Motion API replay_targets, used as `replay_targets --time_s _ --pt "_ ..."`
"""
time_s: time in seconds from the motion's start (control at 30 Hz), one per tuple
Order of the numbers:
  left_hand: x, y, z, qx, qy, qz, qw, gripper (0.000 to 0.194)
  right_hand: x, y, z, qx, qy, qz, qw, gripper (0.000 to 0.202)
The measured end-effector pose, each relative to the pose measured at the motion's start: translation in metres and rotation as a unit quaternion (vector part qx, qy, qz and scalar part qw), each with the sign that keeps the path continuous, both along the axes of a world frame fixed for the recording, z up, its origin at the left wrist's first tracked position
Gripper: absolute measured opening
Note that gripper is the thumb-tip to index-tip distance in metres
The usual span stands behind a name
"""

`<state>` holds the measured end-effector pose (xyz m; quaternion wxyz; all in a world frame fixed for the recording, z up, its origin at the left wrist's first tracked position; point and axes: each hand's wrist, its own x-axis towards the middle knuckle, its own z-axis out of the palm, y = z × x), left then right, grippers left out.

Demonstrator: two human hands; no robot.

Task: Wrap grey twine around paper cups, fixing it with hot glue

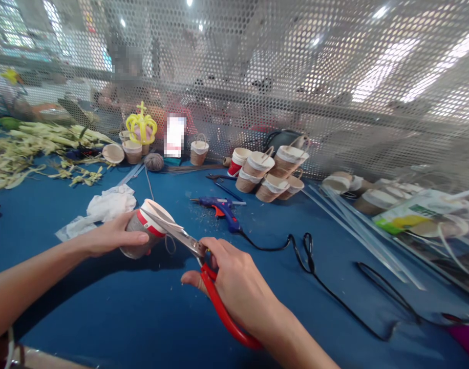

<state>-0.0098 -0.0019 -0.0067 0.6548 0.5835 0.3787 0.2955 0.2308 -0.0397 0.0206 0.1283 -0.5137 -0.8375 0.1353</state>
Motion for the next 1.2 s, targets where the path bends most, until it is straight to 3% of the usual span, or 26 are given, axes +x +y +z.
replay_targets --time_s 0.2,0.47,0.7,1.2 --pt "-0.005 0.003 0.001 -0.021 -0.012 0.002 1.0 0.055 -0.001 -0.002 0.004 -0.009 -0.005 -0.01 1.0 0.025" --pt "-0.015 0.009 -0.008 -0.15 -0.14 -0.103 0.973 0.061 0.0 -0.003 0.002 0.005 0.01 -0.002 1.0 0.026" --pt "-0.004 0.003 -0.008 -0.107 -0.111 -0.071 0.986 0.055 -0.001 0.0 0.0 0.035 0.02 0.023 0.999 0.048" --pt "0.001 0.001 -0.008 -0.055 -0.055 -0.025 0.997 0.051 -0.001 -0.003 0.001 0.003 -0.001 -0.005 1.0 0.026"
